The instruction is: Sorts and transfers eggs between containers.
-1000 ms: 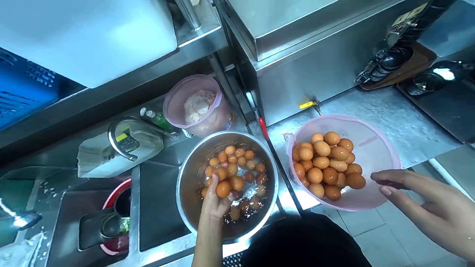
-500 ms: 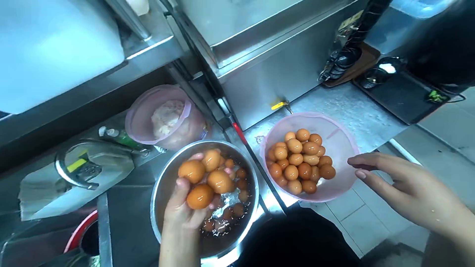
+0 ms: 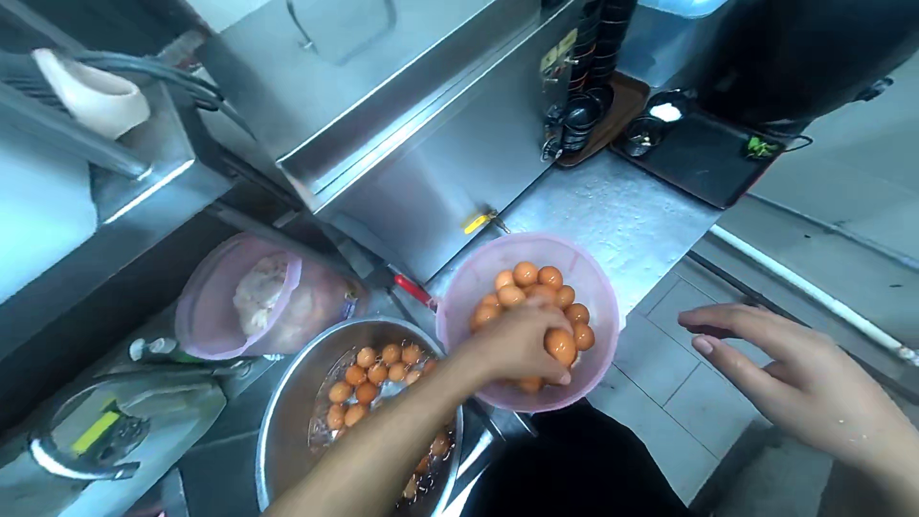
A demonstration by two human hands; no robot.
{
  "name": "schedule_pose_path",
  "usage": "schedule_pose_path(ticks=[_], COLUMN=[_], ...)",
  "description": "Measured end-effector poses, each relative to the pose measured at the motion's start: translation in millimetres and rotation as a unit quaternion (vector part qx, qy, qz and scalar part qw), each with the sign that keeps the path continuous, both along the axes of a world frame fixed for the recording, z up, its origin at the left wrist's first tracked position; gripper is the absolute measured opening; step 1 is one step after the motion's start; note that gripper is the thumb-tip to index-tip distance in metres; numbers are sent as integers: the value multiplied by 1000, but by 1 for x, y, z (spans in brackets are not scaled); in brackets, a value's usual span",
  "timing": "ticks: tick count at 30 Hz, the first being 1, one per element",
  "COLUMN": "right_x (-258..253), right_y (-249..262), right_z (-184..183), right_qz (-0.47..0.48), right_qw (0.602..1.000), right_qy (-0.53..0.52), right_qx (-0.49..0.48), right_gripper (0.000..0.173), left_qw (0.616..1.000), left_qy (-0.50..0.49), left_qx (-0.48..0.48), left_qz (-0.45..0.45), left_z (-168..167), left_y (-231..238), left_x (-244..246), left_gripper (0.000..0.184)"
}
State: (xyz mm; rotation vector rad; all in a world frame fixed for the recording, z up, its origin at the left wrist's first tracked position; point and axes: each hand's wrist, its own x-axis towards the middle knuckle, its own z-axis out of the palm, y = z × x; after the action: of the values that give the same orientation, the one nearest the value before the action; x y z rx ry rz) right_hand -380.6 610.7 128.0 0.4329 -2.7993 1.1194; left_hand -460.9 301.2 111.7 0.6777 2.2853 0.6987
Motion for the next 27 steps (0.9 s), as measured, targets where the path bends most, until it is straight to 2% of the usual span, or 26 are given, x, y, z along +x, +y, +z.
schedule_pose_path(ticks=[3, 6, 9, 13, 16, 19, 25, 27], right_x=[8, 11, 8, -1, -8, -13, -17, -17], right_y=[17, 24, 24, 17, 12, 9, 1, 0], right_z=[-10, -16, -19, -18, -17, -16, -12, -11], right_qz=[-25, -43, -40, -25, -7, 6, 20, 22], right_qw=[1000, 999, 999, 999, 1000, 1000, 1000, 1000], right_qy=[-16, -29, -29, -28, -14, -11, -19, -20], right_qx=[-2, -2, -8, -3, -5, 0, 2, 3], right_gripper=[35, 34, 34, 35, 35, 35, 36, 38], left_qw=[989, 974, 966, 965, 976, 995, 987, 971], left_qy=[32, 69, 90, 95, 70, 47, 111, 103], left_qx=[-123, -185, -220, -220, -187, -86, 19, 108], left_qz=[-80, -107, -106, -107, -87, -29, 114, 185], left_z=[-7, -12, -20, -22, -15, 1, 66, 90], left_y=[22, 34, 37, 31, 22, 4, -64, -102], left_x=[10, 16, 22, 27, 25, 23, 35, 55], left_gripper=[50, 50, 51, 52, 50, 49, 40, 41])
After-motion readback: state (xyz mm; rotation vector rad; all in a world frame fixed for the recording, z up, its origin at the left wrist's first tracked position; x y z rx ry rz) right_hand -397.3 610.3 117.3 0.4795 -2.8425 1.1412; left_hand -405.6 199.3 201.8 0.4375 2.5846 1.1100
